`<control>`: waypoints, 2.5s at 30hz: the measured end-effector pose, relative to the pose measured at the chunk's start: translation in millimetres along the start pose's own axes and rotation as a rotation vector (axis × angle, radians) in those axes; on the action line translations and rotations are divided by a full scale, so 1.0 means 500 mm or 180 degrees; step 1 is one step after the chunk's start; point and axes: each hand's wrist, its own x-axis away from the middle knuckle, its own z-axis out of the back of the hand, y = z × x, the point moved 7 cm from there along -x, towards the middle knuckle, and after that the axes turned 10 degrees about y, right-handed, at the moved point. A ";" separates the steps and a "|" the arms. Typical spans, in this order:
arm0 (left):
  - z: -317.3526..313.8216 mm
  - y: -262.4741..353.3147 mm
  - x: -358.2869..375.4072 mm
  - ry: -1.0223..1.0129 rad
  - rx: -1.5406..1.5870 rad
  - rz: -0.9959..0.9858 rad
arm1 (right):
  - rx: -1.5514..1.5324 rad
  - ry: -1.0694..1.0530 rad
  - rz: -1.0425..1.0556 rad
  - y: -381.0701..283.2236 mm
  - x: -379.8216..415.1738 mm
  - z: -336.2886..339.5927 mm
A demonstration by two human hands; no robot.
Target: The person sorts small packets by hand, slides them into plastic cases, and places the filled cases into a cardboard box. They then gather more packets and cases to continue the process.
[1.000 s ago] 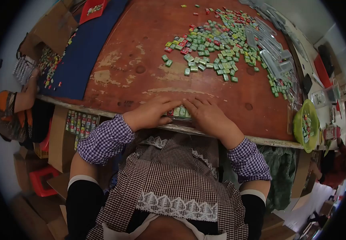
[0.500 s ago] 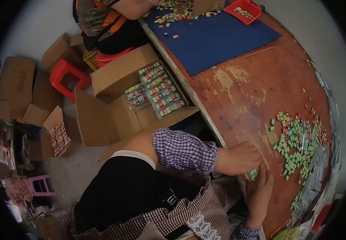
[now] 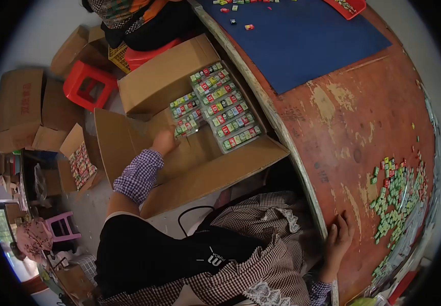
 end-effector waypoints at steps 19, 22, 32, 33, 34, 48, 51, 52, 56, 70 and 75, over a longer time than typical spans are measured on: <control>-0.128 -0.008 -0.021 0.1142 0.0843 0.0228 | -0.0003 0.0234 -0.0303 0.005 -0.001 0.006; -0.161 -0.087 -0.034 0.1768 0.2103 0.1418 | 0.0030 0.0229 -0.0317 0.009 -0.002 0.005; -0.278 -0.239 -0.075 0.1232 0.2657 0.1677 | 0.0209 0.0295 0.0133 -0.043 -0.029 0.018; -0.244 -0.229 -0.075 0.1323 0.2780 0.1697 | 0.0256 0.0267 0.0437 -0.069 -0.053 0.021; -0.205 -0.217 -0.073 0.1425 0.2887 0.1704 | 0.0280 0.0185 0.0766 -0.093 -0.081 0.014; 0.227 0.747 -0.068 0.0394 0.3032 -0.2402 | 0.1180 0.0677 0.0557 0.177 -0.168 0.088; 0.143 0.974 -0.071 -0.0404 0.2599 -0.3082 | 0.1000 0.1182 0.0023 0.263 -0.094 0.214; 0.121 1.053 -0.064 -0.0393 0.2190 -0.3147 | 0.0889 0.1654 -0.0318 0.327 -0.066 0.254; 0.013 1.334 -0.031 -0.0149 0.1177 -0.3378 | 0.1287 0.1838 -0.1774 0.466 -0.027 0.251; 0.099 1.253 0.208 -0.0414 0.1766 -0.4415 | -0.0461 0.2228 -0.1608 0.545 -0.258 0.355; 0.156 1.162 0.155 0.0100 0.2208 -0.4026 | -0.0959 0.0367 -0.1371 0.309 -0.051 0.299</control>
